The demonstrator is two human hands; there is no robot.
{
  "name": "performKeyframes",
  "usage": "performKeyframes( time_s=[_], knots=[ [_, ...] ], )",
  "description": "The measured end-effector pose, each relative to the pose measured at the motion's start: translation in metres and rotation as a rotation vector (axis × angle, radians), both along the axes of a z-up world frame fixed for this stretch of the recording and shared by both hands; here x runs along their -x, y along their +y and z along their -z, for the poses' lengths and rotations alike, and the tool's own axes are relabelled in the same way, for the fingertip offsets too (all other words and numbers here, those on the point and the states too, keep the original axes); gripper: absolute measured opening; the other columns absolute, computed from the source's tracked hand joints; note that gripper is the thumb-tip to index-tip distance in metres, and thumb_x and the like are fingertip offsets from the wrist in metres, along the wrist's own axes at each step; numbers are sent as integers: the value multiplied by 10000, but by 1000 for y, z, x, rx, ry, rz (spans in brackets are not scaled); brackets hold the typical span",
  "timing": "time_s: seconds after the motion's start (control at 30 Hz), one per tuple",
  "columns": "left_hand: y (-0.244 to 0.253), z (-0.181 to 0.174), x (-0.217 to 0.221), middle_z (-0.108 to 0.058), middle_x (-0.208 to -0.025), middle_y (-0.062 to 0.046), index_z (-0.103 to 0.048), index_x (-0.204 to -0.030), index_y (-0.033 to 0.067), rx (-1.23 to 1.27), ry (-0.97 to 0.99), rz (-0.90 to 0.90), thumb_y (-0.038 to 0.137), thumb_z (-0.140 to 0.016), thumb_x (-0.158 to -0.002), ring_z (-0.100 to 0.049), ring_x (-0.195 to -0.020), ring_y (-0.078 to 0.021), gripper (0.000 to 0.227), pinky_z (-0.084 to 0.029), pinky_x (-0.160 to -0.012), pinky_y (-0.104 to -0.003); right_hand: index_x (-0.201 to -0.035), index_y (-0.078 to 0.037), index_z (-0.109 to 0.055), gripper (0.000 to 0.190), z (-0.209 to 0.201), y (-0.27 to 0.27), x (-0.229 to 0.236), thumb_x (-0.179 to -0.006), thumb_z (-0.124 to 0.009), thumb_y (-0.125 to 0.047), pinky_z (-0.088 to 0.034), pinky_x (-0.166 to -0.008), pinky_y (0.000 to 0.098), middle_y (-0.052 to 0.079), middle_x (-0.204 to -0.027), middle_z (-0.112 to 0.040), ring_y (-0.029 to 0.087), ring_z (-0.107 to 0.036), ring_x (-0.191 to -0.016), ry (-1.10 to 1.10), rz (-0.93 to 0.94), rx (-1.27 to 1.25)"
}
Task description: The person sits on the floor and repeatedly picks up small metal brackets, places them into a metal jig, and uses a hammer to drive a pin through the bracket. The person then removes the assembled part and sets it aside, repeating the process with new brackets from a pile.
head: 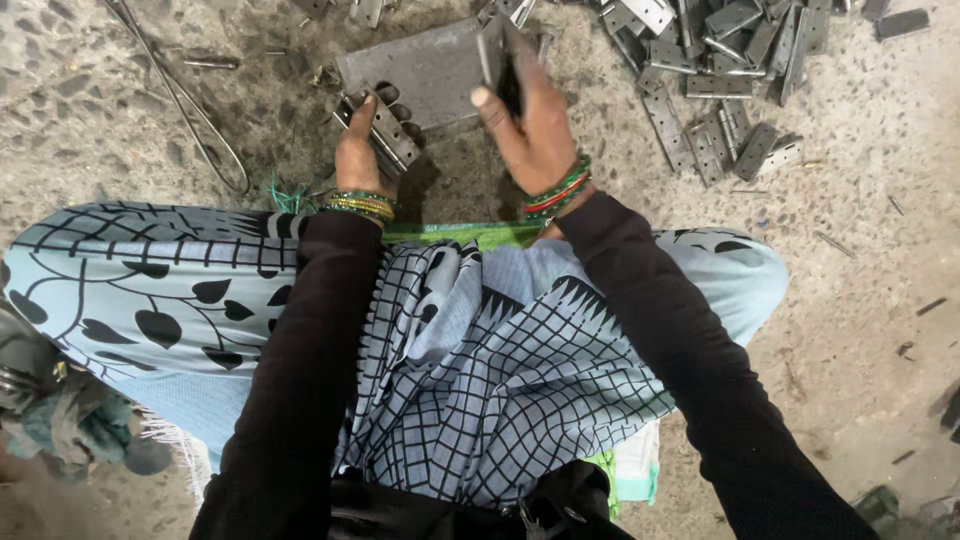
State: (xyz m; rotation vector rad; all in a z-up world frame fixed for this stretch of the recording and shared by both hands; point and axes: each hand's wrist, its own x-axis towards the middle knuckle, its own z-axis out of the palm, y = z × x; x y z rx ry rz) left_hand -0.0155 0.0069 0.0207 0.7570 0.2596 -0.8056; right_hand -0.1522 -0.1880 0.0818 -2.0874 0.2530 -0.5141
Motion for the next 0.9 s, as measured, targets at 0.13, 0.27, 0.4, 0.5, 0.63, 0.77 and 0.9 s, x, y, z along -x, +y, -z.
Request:
performKeyframes(
  time_s=[0.13,0.27,0.4,0.5,0.63,0.77,0.9],
  knots=[
    [-7,-3,-4,-750,-879,-62,-727,-1070,69,-28,63,5,263,-633,-990,-722,-729,-214,229,-611,-687,-362,-1339,19,-567,812,39,6,-13,-1018,-302,-678,-496,-650,466,245,-777,-658,365,-654,-712,487,131,91],
    [-11,-3,-11,-753,-889,-64,-741,-1079,60,-14,36,29,256,-656,-981,-727,-734,-211,235,-602,-683,-362,-1109,57,-689,811,66,-6,-13,-1124,-299,-654,-492,-790,525,281,-925,-682,458,-657,-870,526,159,91],
    [-3,17,-7,-740,-844,-72,-726,-1049,40,-51,42,60,293,-720,-944,-718,-666,-221,274,-599,-630,-381,-1223,41,-643,699,68,-6,0,-1117,-312,-567,-523,-790,554,307,-959,-693,500,-666,-903,143,147,131],
    [-5,44,-9,-720,-881,-82,-691,-1101,40,-120,-22,120,352,-783,-923,-697,-707,-236,371,-587,-669,-414,-1062,-4,-682,602,59,-7,-4,-1112,-375,-519,-504,-763,561,288,-893,-687,480,-666,-851,534,173,209],
    [-6,85,-9,-596,-1275,-105,-659,-1346,25,-709,-391,271,517,-814,-962,-555,-1201,-227,643,-407,-1028,-427,-996,-31,-688,483,50,-1,-12,-1091,-459,-445,-539,-742,506,220,-798,-695,395,-697,-744,717,116,266],
    [-6,93,3,-536,-1385,-244,-422,-1398,-89,-688,-515,331,500,-855,-943,-523,-1286,-349,861,-389,-1120,-502,-1146,-70,-691,430,48,19,-7,-1022,-485,-426,-530,-657,515,201,-791,-684,370,-673,-698,613,23,262],
    [-7,53,12,-703,-1280,-173,-642,-1315,-39,-525,-473,301,487,-846,-814,-659,-1140,-291,753,-499,-1044,-484,-1185,-60,-741,498,43,18,-6,-1029,-570,-501,-538,-750,474,177,-892,-715,323,-690,-822,377,-16,210]
  ],
)
